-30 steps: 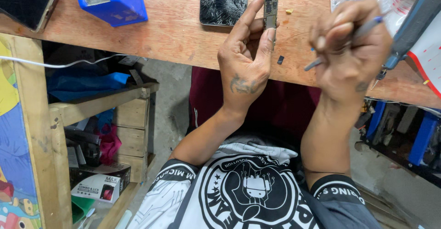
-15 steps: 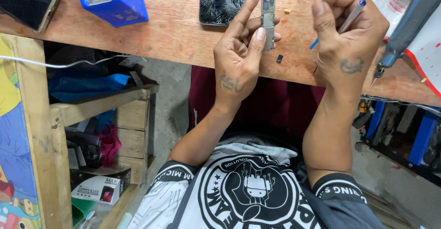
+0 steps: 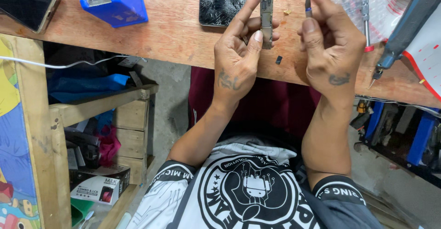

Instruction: The person holds a small electronic circuit board and uses a pen-like tool to probe and adjust components on its surface. The hands rotate the board to access different areas while working at a cluttered workbench.

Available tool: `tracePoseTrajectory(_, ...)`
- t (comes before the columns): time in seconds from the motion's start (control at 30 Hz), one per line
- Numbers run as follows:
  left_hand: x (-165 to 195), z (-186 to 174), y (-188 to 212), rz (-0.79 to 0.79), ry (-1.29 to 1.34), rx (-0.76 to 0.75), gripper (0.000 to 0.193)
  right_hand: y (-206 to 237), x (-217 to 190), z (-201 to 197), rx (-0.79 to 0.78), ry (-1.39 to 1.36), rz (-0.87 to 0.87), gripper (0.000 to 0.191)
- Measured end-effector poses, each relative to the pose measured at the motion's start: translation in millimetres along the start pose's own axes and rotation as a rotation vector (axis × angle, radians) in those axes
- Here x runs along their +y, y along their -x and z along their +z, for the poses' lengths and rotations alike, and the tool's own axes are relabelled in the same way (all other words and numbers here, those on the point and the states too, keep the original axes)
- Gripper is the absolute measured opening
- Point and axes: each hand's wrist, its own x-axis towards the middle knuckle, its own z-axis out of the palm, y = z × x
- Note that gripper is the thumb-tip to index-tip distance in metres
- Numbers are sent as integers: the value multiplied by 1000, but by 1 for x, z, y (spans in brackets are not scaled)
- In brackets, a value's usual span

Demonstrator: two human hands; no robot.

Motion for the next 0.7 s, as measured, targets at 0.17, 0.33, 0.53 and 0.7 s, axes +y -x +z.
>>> tracePoseTrajectory(0.17,-2,-4,-4,0,29,-27,45,-5,0,-1,52,-251,42,16)
tracePoseTrajectory(0.33,-2,-6,-7,7,22,-57,44,5,6,-6,72,-599,197,27)
tracePoseTrajectory(0.53,-1,-9,-17,59,24,-86,52,23,25,2,92,-681,78,41)
tracePoseTrajectory(0.7,-1,-12,-15,43,95,-157,55,32,34,17,203,-667,65,31)
